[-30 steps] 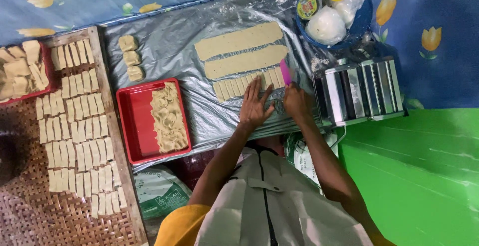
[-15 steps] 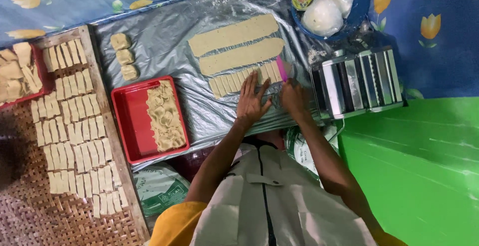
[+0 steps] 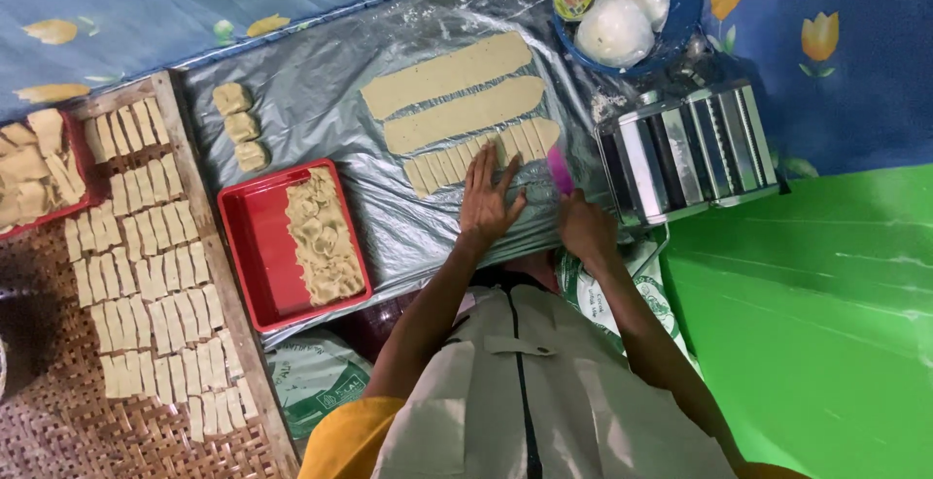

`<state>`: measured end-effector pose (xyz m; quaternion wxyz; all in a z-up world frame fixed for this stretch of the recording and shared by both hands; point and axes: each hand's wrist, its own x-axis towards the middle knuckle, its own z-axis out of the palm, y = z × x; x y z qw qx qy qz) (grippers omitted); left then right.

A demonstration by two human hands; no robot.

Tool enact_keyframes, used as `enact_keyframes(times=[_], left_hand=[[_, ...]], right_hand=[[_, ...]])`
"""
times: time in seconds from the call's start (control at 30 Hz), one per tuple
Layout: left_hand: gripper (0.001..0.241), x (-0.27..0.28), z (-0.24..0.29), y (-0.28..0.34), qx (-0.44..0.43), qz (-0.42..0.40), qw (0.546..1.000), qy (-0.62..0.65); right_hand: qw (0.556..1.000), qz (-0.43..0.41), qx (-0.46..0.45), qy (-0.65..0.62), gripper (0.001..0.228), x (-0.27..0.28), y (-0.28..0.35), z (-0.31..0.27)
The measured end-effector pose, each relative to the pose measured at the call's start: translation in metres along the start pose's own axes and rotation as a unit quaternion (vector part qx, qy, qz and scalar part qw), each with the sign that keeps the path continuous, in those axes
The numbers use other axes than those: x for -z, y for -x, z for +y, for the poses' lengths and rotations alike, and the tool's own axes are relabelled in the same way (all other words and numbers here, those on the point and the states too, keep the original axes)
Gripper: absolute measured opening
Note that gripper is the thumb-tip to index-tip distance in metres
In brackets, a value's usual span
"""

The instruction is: Cutting thin sheets of dough into rectangular pieces for snacks.

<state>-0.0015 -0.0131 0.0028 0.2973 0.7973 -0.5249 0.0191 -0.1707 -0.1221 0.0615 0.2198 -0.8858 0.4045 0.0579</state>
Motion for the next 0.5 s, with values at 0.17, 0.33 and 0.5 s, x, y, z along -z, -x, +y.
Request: enact_keyframes(times=[0.17, 0.33, 0.5], left_hand=[[0.058, 0.006, 0.002, -0.003, 0.002, -0.006, 1.0, 0.005], [0.061, 0.005, 0.001, -0.004, 0.015, -0.003, 1.0, 0.016], [0.058, 0.004, -0.001, -0.003, 0.025, -0.015, 1.0, 0.008]], right_hand=[[0.993, 0.117, 0.018, -0.023, 0.045, -0.007, -0.037, -0.007], [0.994, 0.101, -0.021, 0.022, 0.036, -0.024, -0.079, 0.006], [0.996, 0.039, -0.049, 0.06, 0.039, -0.022, -0.089, 0.008]])
